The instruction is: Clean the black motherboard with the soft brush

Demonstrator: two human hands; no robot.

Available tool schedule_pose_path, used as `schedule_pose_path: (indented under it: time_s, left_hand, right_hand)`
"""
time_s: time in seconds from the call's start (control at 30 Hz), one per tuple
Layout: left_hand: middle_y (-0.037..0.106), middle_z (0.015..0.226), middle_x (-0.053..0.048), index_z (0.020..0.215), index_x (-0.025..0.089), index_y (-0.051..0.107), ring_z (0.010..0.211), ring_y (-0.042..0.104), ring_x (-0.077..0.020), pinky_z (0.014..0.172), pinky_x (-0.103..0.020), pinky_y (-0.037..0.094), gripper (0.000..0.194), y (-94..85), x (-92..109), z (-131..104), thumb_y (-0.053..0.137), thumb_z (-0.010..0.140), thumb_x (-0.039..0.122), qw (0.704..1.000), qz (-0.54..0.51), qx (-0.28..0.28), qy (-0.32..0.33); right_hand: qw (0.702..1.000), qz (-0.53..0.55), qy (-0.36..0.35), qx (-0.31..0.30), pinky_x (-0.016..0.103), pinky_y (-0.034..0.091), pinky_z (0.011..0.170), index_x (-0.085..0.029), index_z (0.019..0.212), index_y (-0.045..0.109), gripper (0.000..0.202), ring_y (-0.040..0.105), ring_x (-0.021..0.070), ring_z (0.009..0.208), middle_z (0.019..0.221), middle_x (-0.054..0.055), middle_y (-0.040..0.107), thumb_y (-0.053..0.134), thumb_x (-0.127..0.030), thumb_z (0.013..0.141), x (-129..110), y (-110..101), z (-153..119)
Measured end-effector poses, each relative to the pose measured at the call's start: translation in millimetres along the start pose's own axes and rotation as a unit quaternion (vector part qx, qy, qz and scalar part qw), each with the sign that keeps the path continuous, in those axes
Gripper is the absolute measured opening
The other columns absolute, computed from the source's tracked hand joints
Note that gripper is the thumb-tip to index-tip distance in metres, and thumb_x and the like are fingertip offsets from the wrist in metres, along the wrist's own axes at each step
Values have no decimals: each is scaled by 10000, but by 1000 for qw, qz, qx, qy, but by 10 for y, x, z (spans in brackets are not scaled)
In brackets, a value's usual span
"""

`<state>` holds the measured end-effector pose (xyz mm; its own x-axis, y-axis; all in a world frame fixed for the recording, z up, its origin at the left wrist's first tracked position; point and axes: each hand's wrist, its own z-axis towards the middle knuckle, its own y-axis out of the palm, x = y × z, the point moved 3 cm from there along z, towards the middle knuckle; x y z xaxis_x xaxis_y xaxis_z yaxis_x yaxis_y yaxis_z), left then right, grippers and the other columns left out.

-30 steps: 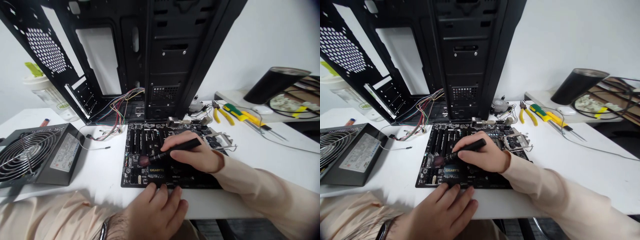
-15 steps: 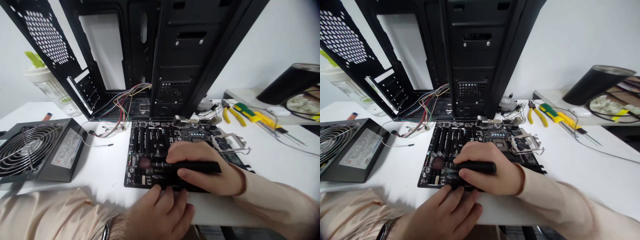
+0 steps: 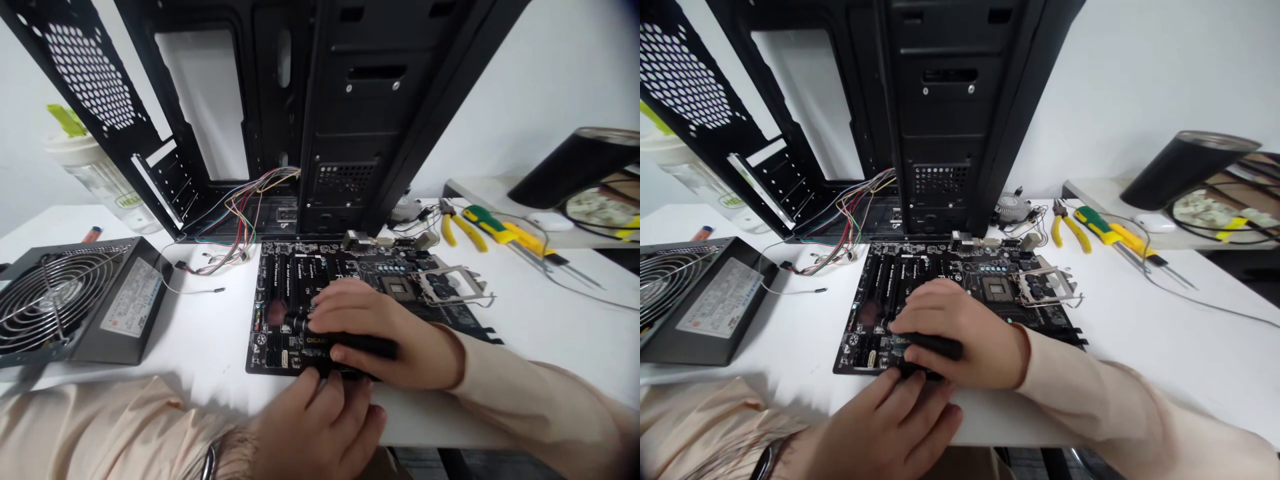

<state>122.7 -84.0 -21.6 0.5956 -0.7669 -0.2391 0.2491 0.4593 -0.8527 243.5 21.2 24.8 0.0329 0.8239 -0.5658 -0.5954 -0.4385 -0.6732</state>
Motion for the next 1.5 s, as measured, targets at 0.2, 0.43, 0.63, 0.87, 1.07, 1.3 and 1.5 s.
schedule_pose_path:
  time_s: [0.2, 0.43, 0.63, 0.87, 1.07, 1.3, 1.5]
  left_hand:
    - [692, 1101, 34, 1060, 252, 670, 870, 583, -180, 789, -336, 408, 296, 1, -13, 17, 387, 1004, 188, 999, 1, 29, -19]
    - [680, 1128, 21, 1069, 241, 659, 889, 581, -180, 786, -333, 422, 221, 18, 0, -13, 456, 985, 218, 1000, 4, 26, -12]
    - [652, 1188, -14, 1116, 231, 639, 897, 587, -186, 779, -342, 439, 214, 39, 13, -30, 481, 972, 238, 1000, 14, 12, 5]
    - [691, 1105, 29, 1069, 243, 663, 878, 593, -179, 775, -332, 433, 242, 25, -9, -3, 442, 982, 199, 999, 13, 33, 6]
    - [691, 1107, 25, 1085, 237, 656, 868, 598, -178, 768, -331, 424, 238, 21, -32, 16, 444, 983, 203, 999, 21, 28, 25]
    - [701, 1083, 45, 1061, 246, 668, 847, 604, -176, 761, -332, 414, 269, -7, -39, 39, 419, 989, 176, 999, 21, 21, 22]
    - [698, 1095, 50, 1061, 259, 672, 857, 604, -173, 767, -328, 423, 265, -16, -43, 38, 428, 988, 186, 999, 23, 19, 20]
  right_hand:
    - [996, 41, 41, 64, 345, 526, 889, -179, 1023, 642, 172, 655, 177, 984, 946, 71, 725, 583, -217, 866, 23, -77, -13]
    - [969, -214, 1, 120, 372, 504, 845, -194, 979, 593, 116, 666, 165, 793, 839, 43, 721, 552, -195, 871, 30, -128, -24]
    - [934, -332, 14, 130, 378, 483, 794, -203, 942, 615, 120, 634, 174, 728, 779, 34, 702, 515, -200, 876, 114, -180, -48]
    - [926, -365, 93, 36, 416, 444, 843, -177, 1029, 638, 213, 636, 213, 844, 922, 60, 715, 474, -205, 896, 342, -169, -68]
    - [915, -386, 89, 82, 383, 464, 774, -174, 856, 634, 150, 598, 189, 696, 743, 49, 687, 494, -228, 866, 300, -288, -77]
    - [902, -394, 35, 173, 327, 473, 645, -213, 712, 567, 143, 578, 168, 613, 631, 16, 644, 527, -186, 846, 139, -373, -82]
    - [892, -419, 35, 166, 314, 525, 647, -205, 1005, 618, 177, 666, 179, 701, 813, 40, 723, 509, -196, 865, 186, -463, -140]
